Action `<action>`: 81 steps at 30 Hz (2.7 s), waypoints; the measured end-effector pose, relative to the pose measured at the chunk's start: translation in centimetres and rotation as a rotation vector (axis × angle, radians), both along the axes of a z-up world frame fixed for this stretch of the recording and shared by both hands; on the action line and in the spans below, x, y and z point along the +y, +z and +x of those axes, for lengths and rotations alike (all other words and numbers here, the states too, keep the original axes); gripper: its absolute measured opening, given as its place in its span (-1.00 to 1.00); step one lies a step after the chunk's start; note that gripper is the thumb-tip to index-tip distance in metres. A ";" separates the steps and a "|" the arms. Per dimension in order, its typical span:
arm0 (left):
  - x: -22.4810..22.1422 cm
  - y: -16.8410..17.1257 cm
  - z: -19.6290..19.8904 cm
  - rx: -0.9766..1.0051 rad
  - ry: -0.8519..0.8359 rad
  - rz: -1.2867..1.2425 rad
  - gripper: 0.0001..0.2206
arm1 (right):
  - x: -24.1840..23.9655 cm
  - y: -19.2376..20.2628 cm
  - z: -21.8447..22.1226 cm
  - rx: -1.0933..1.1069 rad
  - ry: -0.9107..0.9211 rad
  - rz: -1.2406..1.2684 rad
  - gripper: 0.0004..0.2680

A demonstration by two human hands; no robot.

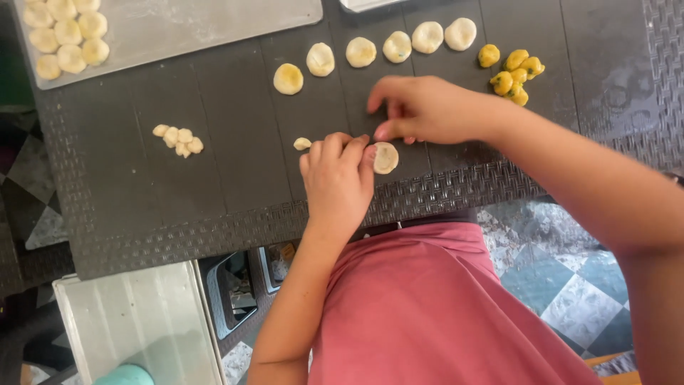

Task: Shaping small pieces of dough and filling them with a yellow substance to create pastries on a production table.

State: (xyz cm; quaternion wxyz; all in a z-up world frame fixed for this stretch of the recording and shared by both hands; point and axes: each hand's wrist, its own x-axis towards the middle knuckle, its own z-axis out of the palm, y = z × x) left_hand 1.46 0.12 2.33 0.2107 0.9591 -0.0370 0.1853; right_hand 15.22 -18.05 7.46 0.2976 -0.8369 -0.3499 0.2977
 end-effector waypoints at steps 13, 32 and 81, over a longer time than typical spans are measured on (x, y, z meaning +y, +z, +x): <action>4.1 5.5 2.8 -0.273 0.001 -0.090 -0.92 | -5.9 -8.4 -8.3 -0.481 -0.532 0.606 -0.71; 0.5 3.7 -1.8 0.004 -0.252 -0.704 -0.68 | -0.1 -3.8 -9.9 0.438 -0.668 0.830 -0.81; -1.3 0.5 2.6 0.186 -0.093 -0.133 -0.93 | -0.8 -4.9 -10.7 -0.802 -0.443 0.275 -0.82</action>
